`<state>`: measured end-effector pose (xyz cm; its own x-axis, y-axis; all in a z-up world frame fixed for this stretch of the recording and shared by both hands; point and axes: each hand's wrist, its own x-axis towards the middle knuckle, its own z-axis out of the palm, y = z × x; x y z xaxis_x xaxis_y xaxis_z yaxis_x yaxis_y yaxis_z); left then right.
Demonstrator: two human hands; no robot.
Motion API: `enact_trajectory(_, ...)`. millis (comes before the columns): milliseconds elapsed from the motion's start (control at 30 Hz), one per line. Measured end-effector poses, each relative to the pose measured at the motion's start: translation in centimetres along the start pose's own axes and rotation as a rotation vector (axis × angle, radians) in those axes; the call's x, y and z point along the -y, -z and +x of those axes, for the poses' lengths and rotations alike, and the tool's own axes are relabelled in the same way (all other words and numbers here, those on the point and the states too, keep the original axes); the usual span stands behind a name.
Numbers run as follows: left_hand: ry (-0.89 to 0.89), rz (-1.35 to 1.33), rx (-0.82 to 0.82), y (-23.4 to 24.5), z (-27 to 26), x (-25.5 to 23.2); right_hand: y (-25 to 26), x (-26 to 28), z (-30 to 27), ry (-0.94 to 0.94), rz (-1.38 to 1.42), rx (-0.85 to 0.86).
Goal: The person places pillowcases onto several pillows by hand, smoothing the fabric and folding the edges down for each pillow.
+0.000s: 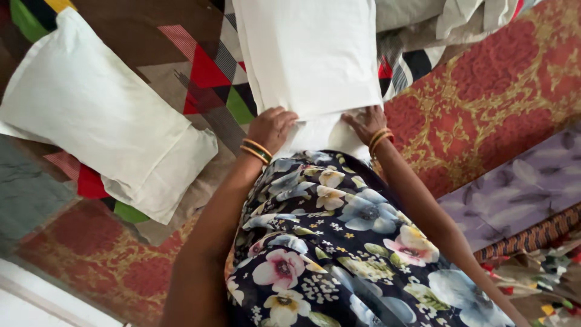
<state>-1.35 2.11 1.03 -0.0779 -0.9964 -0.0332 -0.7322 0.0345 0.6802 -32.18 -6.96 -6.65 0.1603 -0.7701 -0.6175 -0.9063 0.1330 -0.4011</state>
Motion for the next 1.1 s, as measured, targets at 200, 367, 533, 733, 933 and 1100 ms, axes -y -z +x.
enact_trajectory(200,0.365,-0.302,-0.008,-2.0,-3.1,4.9,-3.3,-8.9,-0.3,-0.009,0.423,-0.319)
enact_trajectory(367,1.090,-0.672,-0.131,-7.5,-5.6,13.3,-0.3,-12.5,0.4,-0.310,0.631,-0.033)
enact_trajectory(533,1.204,-1.032,-0.157,-10.5,-4.0,13.2,2.6,-11.8,2.6,-0.316,0.711,0.087)
enact_trajectory(733,1.318,-0.850,-0.027,-4.9,0.1,6.0,0.1,-9.6,5.9,-0.595,0.838,0.175)
enact_trajectory(933,1.127,-0.673,0.053,-5.3,-1.9,6.0,1.7,-8.1,6.7,-0.276,0.278,0.211)
enact_trajectory(1100,0.993,-0.998,-0.044,-3.8,-2.6,6.3,4.3,-5.4,3.9,-0.282,0.390,0.269)
